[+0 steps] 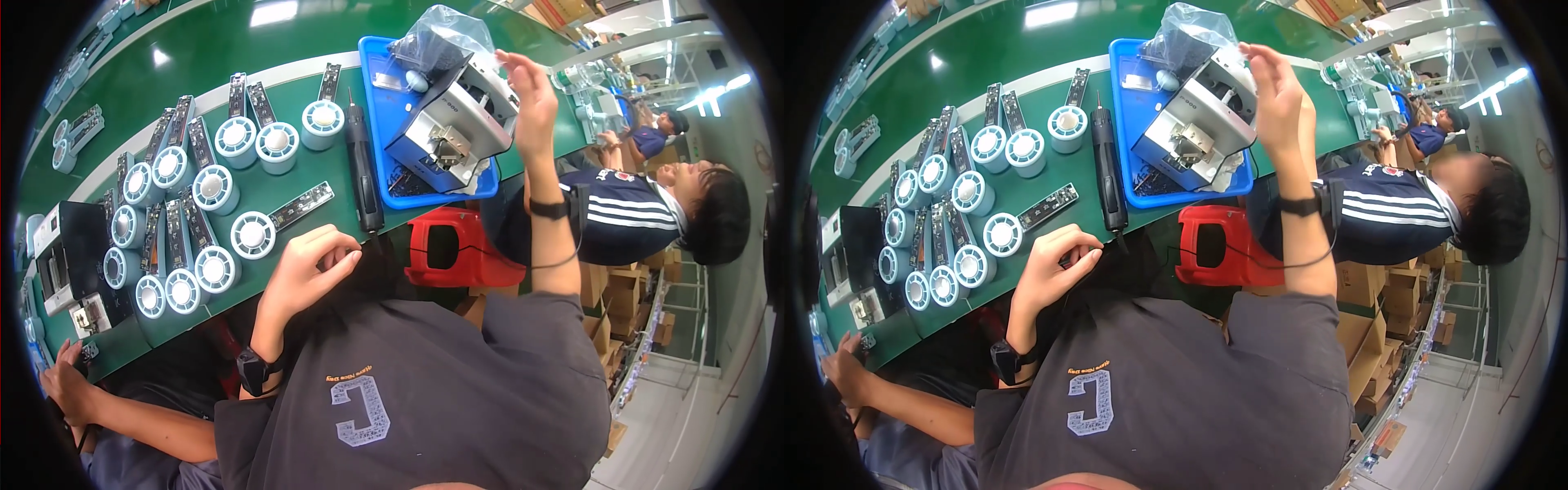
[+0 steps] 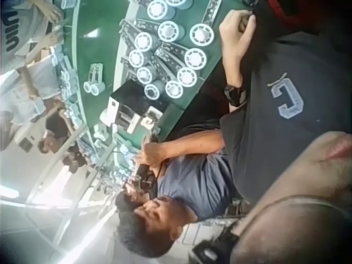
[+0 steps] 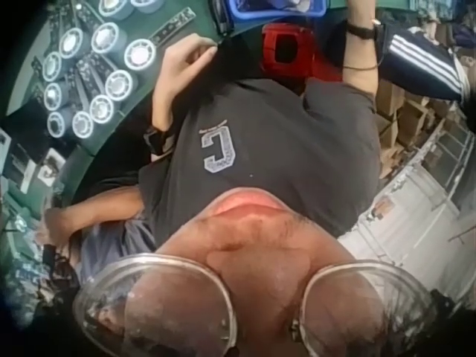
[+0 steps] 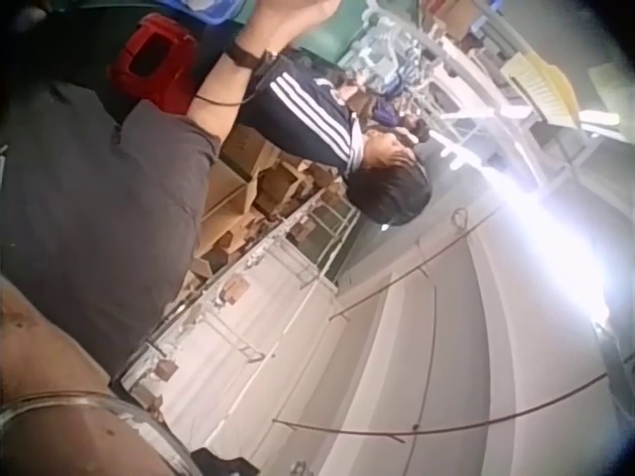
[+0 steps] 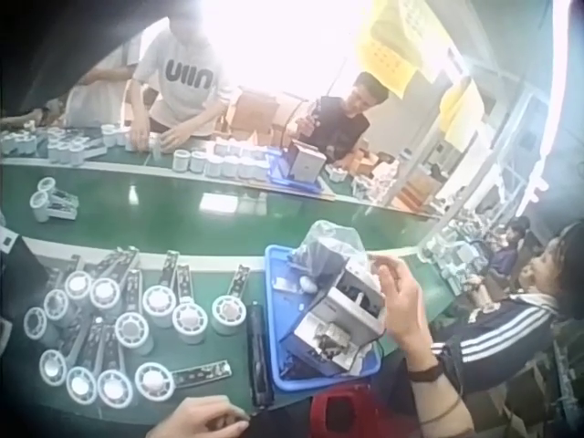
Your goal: The person assembles electronic devices by using a power screwdriver to fasten screws into circuit boards and fan components. They pause to refill a screw dispenser from a plastic bag before continuing to secure batteries and boards into the housings.
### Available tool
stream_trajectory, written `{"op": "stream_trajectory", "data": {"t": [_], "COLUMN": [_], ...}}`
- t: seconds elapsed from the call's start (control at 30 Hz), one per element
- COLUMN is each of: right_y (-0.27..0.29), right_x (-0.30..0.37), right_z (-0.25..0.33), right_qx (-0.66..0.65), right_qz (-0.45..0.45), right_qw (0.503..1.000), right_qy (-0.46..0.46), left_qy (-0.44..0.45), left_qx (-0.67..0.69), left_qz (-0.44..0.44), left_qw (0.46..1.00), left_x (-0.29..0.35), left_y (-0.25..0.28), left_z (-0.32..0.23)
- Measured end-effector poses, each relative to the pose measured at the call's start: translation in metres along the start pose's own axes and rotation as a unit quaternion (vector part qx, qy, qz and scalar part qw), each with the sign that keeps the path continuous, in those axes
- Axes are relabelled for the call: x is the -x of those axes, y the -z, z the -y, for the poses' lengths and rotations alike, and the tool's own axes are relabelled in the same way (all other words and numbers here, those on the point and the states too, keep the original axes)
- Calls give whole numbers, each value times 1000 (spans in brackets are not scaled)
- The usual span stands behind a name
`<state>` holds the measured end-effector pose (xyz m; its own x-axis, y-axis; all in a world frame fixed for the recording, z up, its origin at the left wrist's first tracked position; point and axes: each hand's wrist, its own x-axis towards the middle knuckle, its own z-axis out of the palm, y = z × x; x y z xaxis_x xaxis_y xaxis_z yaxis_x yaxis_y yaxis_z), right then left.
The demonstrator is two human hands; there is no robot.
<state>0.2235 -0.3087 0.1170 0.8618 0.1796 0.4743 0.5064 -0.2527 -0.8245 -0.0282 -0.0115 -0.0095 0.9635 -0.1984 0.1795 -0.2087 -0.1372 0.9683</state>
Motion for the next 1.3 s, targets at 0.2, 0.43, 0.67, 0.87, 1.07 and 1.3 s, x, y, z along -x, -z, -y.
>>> {"op": "stream_trajectory", "data": {"t": [0.2, 0.43, 0.67, 0.87, 1.07, 1.3], "right_y": [-15, -2, -8, 26, 19, 6], "right_x": [25, 10, 41, 32, 45, -44], "right_z": [17, -9, 28, 10, -1, -28], "right_qx": [275, 358, 328, 154, 376, 281], "right_qz": [144, 182, 291, 112, 168, 8], "right_qw": [933, 905, 889, 981, 898, 958], "right_qy": [185, 141, 129, 43, 155, 61], "left_qy": [-13, -5, -4, -23, -9, 8], "left_qx": [-10, -13, -18, -33, -28, -14], "left_qz": [8, 15, 9, 12, 3, 0], "left_qw": [1000, 1000, 1000, 999, 1000, 1000], "left_x": [0, -1, -1, -3, -4, -1], "left_y": [2, 0, -1, -2, -3, -1], "left_z": [2, -1, -3, 0, -6, -6]}}
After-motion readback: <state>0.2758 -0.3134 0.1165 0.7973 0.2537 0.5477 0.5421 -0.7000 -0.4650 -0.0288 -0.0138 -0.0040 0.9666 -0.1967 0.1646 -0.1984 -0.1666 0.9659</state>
